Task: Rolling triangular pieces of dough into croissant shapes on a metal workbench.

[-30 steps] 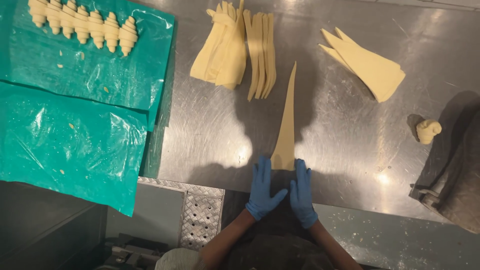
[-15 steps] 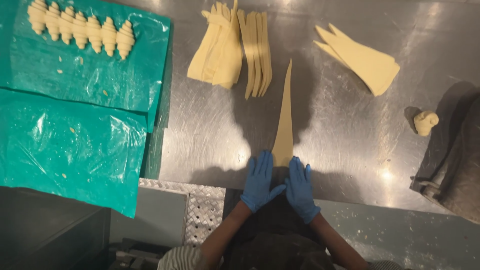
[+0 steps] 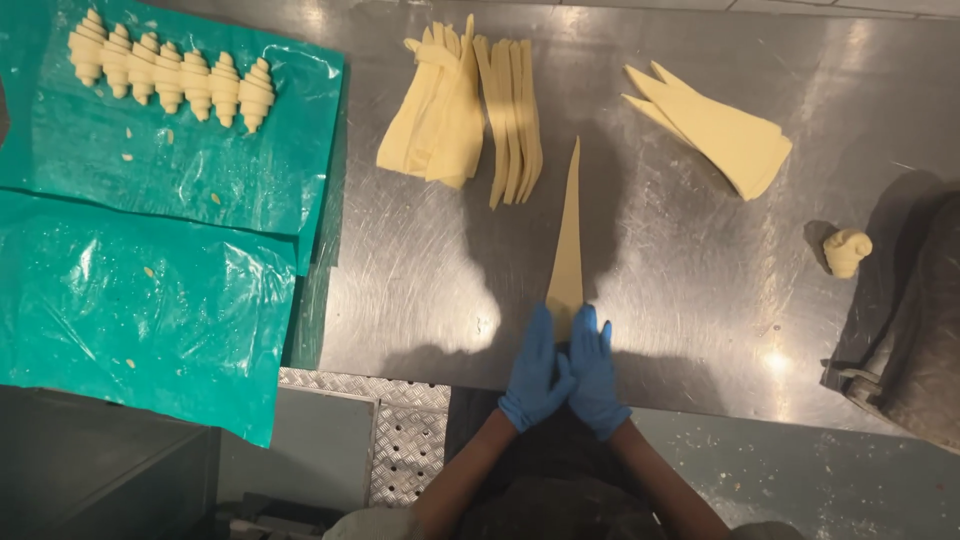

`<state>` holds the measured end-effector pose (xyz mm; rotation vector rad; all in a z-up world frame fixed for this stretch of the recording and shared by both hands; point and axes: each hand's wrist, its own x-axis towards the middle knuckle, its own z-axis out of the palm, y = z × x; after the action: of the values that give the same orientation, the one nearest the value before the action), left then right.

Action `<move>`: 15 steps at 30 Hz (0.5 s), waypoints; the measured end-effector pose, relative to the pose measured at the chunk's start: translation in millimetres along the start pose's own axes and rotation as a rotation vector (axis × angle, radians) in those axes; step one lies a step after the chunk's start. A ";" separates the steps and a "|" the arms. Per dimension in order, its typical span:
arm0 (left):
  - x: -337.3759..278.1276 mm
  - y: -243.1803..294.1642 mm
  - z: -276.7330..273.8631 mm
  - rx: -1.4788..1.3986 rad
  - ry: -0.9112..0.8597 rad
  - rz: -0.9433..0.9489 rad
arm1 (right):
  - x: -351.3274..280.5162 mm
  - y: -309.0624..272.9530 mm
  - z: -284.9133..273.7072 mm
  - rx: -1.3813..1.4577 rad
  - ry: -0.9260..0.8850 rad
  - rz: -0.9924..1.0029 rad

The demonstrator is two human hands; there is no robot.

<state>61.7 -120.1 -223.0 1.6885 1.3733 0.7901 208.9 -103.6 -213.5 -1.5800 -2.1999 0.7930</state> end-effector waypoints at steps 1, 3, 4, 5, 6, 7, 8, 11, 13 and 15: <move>-0.3 3.0 -0.5 -0.002 0.000 -0.001 | 0.0 1.8 -3.6 -0.002 -0.001 0.001; -2.7 7.6 -3.3 -0.072 -0.017 0.015 | -0.5 3.6 -8.3 0.240 0.076 -0.004; 0.8 1.4 -1.7 -0.071 -0.017 0.020 | 1.0 6.0 -4.6 0.239 0.081 -0.005; 4.5 -5.3 0.2 -0.091 0.004 0.028 | 2.7 8.8 -0.5 0.204 0.053 -0.032; -2.5 -7.8 4.7 -0.117 0.022 0.017 | -6.2 9.0 3.0 0.173 0.009 -0.052; -9.7 -3.3 5.8 -0.122 0.019 0.005 | -6.9 -1.4 -6.8 0.175 -0.003 -0.045; -7.1 -3.3 4.2 -0.148 0.020 0.012 | 2.4 -9.5 -15.6 0.474 0.107 -0.040; 4.6 0.5 -5.7 -0.194 0.017 0.028 | 11.0 -0.9 -9.0 0.616 0.094 -0.013; -16.4 5.7 -6.5 -0.223 0.009 0.008 | -11.3 3.1 -4.9 0.463 -0.051 0.026; -20.9 -6.3 -11.4 0.037 -0.052 0.056 | -6.6 6.6 -9.6 0.218 0.170 -0.098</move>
<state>44.5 -137.7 -222.6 1.7710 1.3175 0.7509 221.4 -105.8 -209.4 -1.3711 -1.9807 0.8068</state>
